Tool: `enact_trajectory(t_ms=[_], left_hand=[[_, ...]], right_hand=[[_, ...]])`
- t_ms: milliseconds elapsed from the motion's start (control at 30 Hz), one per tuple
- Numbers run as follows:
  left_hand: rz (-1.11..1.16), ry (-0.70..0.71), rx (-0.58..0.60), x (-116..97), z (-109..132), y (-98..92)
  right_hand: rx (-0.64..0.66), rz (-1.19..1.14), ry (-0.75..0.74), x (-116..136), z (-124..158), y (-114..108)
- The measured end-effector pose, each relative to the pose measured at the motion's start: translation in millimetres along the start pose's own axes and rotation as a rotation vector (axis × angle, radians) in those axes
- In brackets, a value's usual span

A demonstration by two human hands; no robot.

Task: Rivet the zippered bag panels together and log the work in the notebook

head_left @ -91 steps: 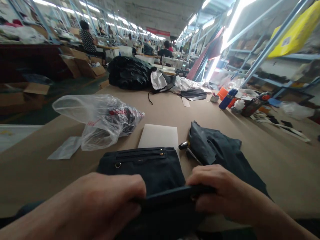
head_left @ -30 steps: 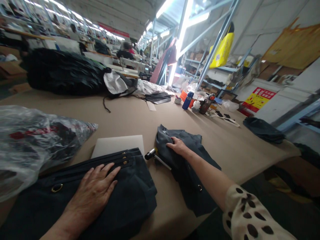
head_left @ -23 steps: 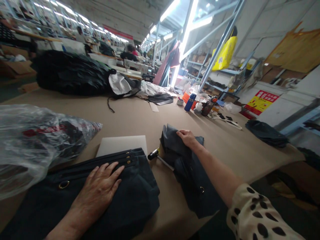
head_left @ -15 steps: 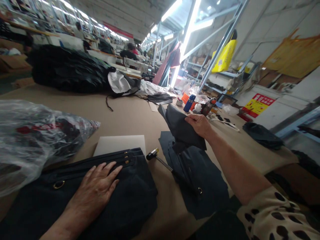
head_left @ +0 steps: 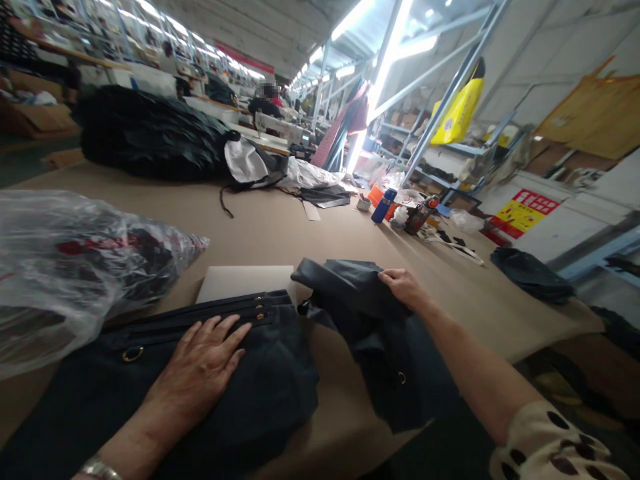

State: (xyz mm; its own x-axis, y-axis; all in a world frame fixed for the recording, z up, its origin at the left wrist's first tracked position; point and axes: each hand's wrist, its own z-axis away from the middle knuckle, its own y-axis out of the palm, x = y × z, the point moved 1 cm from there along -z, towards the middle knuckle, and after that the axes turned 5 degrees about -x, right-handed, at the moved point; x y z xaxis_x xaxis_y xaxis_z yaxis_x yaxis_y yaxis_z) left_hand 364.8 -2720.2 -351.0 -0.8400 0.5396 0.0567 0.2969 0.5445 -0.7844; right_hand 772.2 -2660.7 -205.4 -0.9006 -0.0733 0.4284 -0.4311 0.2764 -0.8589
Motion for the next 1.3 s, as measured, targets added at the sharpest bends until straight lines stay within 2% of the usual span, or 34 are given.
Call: enact_trajectory(t_ms=[167,267,333,400,467,533,633,700,767,833,933,1100,1200,1300], left_hand=[[0.013,-0.018,0.019,-0.4,-2.1,0.2],[0.005,-0.003,0.003,-0.7,-2.5,0.5],[0.002,0.01,-0.017,-0.6,-2.1,0.7],[0.002,0.013,-0.032,-0.2,-1.4,0.9],[0.004,0.011,-0.035,0.1,-0.6,1.3],[0.008,0.01,-0.03,0.1,0.0,1.9],[0.018,0.003,-0.01,-0.1,0.3,3.3],[0.026,-0.007,0.006,-0.2,0.2,4.0],[0.031,-0.016,0.011,-0.3,0.3,4.2],[0.033,-0.021,0.022,-0.2,0.6,4.0],[0.033,-0.034,0.06,0.3,1.1,3.7],[0.065,-0.063,0.083,0.6,-0.8,0.8],[0.069,-0.067,0.093,-0.9,-2.9,-2.4],[0.063,-0.061,0.095,-2.6,-3.2,-3.6]], right_hand=[[-0.086,0.1,-0.059,-2.7,-6.5,-20.8],[-0.182,0.166,-0.132,15.9,-2.9,-39.6],[-0.193,0.267,-0.264,36.7,6.6,-48.6],[-0.107,0.462,-0.454,58.7,22.4,-48.5],[0.047,0.666,-0.616,74.9,43.6,-38.3],[0.237,0.731,-0.674,82.2,67.3,-22.8],[0.558,0.566,-0.629,80.1,97.8,-4.7],[0.665,0.373,-0.546,74.5,106.2,-2.2],[0.602,0.188,-0.441,67.1,102.4,-5.3],[0.447,0.08,-0.36,59.0,90.9,-8.7],[0.297,0.107,-0.334,51.8,75.1,-4.9],[0.385,0.315,-0.335,65.8,79.1,25.5],[0.371,0.487,-0.288,76.4,89.4,48.7],[0.375,0.551,-0.24,77.1,92.1,67.0]])
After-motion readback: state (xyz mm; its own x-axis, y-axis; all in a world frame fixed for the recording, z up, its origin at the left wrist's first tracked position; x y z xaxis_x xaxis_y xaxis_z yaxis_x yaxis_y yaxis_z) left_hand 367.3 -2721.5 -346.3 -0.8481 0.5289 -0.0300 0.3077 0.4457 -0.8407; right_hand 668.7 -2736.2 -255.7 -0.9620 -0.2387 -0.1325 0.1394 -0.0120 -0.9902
